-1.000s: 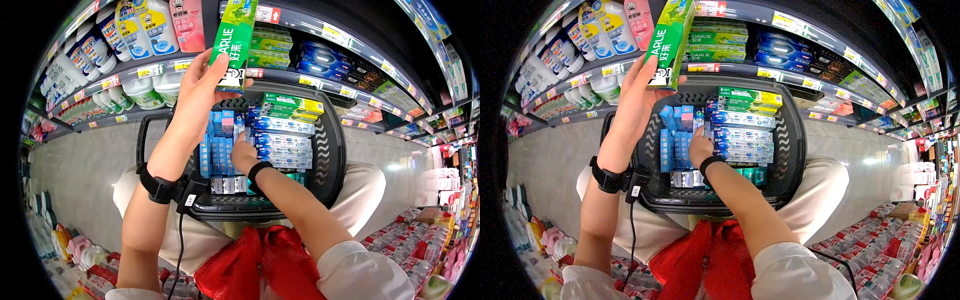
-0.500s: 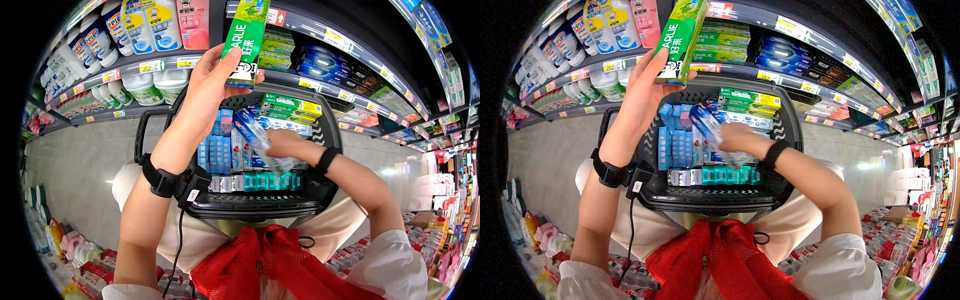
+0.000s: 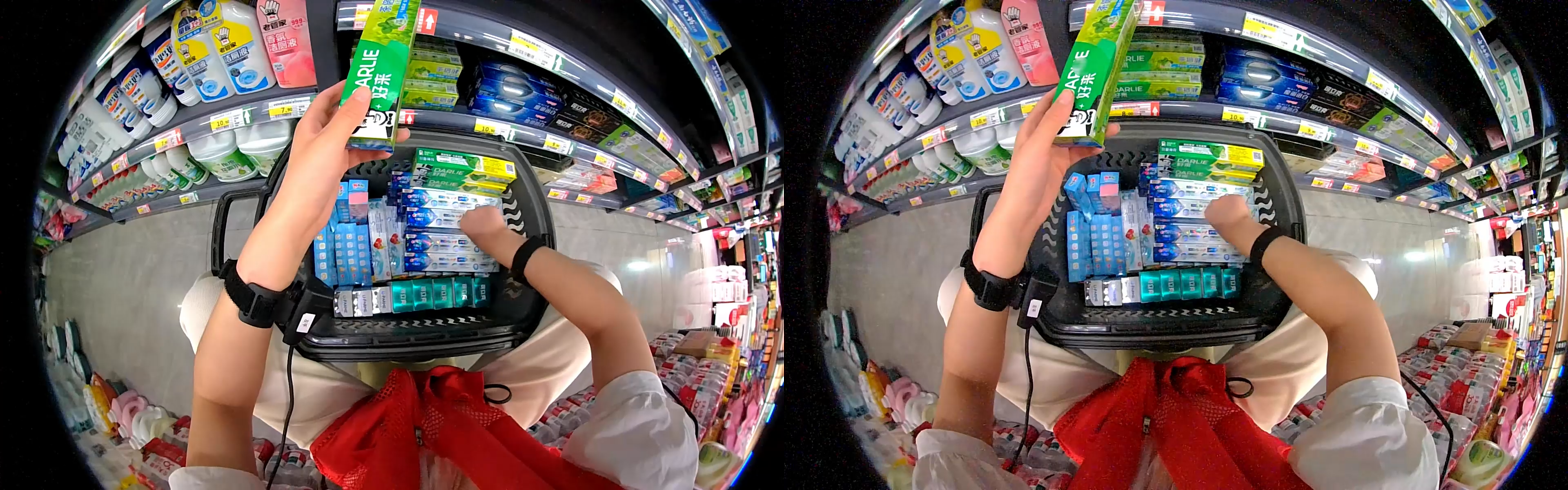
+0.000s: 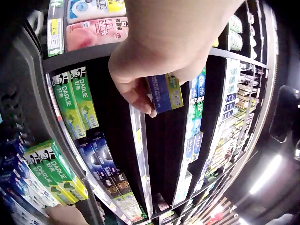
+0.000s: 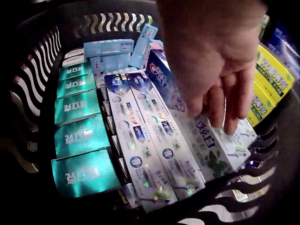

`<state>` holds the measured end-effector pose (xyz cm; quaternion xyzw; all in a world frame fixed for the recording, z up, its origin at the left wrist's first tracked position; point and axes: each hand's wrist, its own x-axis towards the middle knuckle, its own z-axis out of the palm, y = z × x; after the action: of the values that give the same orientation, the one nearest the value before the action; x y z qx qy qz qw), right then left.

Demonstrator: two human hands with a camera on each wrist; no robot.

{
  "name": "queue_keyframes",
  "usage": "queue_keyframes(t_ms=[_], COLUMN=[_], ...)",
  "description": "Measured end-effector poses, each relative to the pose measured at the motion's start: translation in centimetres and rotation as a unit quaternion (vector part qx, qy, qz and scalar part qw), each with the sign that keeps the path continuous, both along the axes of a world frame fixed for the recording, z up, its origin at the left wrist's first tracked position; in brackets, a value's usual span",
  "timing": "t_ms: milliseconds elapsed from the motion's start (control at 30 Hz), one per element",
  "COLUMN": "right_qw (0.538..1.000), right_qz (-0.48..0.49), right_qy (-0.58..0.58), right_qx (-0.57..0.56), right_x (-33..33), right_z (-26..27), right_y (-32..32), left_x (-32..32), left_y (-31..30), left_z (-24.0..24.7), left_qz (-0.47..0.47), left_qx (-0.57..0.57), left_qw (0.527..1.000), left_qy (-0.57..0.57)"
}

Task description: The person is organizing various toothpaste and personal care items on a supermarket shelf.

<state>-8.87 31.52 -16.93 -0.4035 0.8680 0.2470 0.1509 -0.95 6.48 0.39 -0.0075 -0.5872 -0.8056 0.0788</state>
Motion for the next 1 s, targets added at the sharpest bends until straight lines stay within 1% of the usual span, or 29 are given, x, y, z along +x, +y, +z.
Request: queue_keyframes(t_ms=[67,100,167,200,233,267,300,333,367,400,433,467,533,567,600,633,667,733,800,833,867,933,967,1000], right_qw=[0.999,0.999,0.994,0.994,0.982,0.964,0.933,0.886,0.774,0.629,0.551,0.549,0.342,0.279,0.331,0.33,0.33,0.324,0.385,0.397,0.394,0.458,0.466,0.466], right_qz=[-0.04,-0.039,-0.102,-0.102,-0.15,-0.198,-0.186,-0.171,-0.293,-0.401,-0.412,-0.413,-0.385,-0.441,-0.382,-0.384,-0.385,-0.384,-0.396,-0.417,-0.417,-0.414,-0.439,-0.44], right_qy=[0.001,0.0,-0.017,-0.019,-0.048,-0.078,-0.145,-0.209,-0.292,-0.361,-0.393,-0.392,-0.518,-0.52,-0.603,-0.626,-0.649,-0.662,-0.619,-0.562,-0.563,-0.475,-0.435,-0.436], right_qx=[0.009,0.008,-0.035,-0.036,-0.1,-0.163,-0.273,-0.378,-0.479,-0.56,-0.61,-0.612,-0.683,-0.676,-0.617,-0.593,-0.567,-0.556,-0.559,-0.594,-0.595,-0.627,-0.633,-0.631], right_x=[0.4,0.3,0.1,-0.2,-0.9,-1.5,-2.3,-2.8,-2.0,-1.1,-1.1,-1.1,-0.6,0.4,-0.2,0.2,0.7,1.2,1.6,2.3,2.1,1.8,2.1,2.0], right_z=[-0.2,0.2,1.8,3.1,4.5,5.9,7.2,8.5,11.2,13.5,14.0,14.0,13.6,14.6,13.3,13.2,13.3,13.1,13.2,13.7,13.7,13.7,14.1,14.2], right_y=[-0.7,-1.0,-1.5,-1.9,-2.3,-2.5,-1.9,-1.2,-1.4,-1.4,-0.7,0.1,1.2,0.3,1.6,1.5,1.4,1.3,1.1,1.1,1.2,1.4,1.2,1.2], left_x=[-0.2,-0.3,-0.5,-0.5,-0.5,-0.5,-0.6,-0.6,-0.7,-0.8,-0.7,-0.8,-0.8,-0.9,-1.0,-1.1,-1.3,-1.7,-1.8,-1.9,-2.0,-2.4,-2.3,-2.1], left_y=[-0.1,-0.1,-0.1,0.0,-0.1,-0.3,-0.4,-0.6,-0.9,-1.2,-1.7,-2.4,-3.0,-3.3,-3.5,-3.5,-3.3,-2.9,-2.0,-1.5,-0.8,0.3,0.6,1.0], left_z=[-0.1,-0.1,-0.3,-0.4,-0.4,-0.3,-0.3,-0.2,-0.1,0.0,0.5,0.6,0.9,0.9,0.9,0.7,0.4,-0.5,-1.3,-1.7,-2.2,-3.8,-4.2,-4.4], left_qz=[-0.002,-0.006,-0.006,-0.007,-0.007,-0.02,-0.033,-0.036,-0.059,-0.083,-0.115,-0.126,-0.129,-0.13,-0.126,-0.123,-0.126,-0.115,-0.113,-0.104,-0.094,-0.058,-0.055,-0.051], left_qx=[-0.001,-0.002,-0.01,-0.018,-0.019,-0.059,-0.099,-0.099,-0.165,-0.229,-0.263,-0.304,-0.326,-0.33,-0.355,-0.379,-0.381,-0.369,-0.369,-0.317,-0.264,-0.188,-0.175,-0.162], left_qw=[1.0,1.0,1.0,1.0,1.0,0.998,0.994,0.994,0.985,0.969,0.957,0.943,0.935,0.934,0.926,0.917,0.916,0.922,0.923,0.941,0.955,0.966,0.966,0.965], left_qy=[-0.002,-0.001,-0.008,-0.015,-0.017,-0.02,-0.024,-0.024,0.006,0.037,0.032,0.049,0.051,0.048,0.035,0.022,0.019,0.005,-0.01,-0.052,-0.095,-0.168,-0.183,-0.199])
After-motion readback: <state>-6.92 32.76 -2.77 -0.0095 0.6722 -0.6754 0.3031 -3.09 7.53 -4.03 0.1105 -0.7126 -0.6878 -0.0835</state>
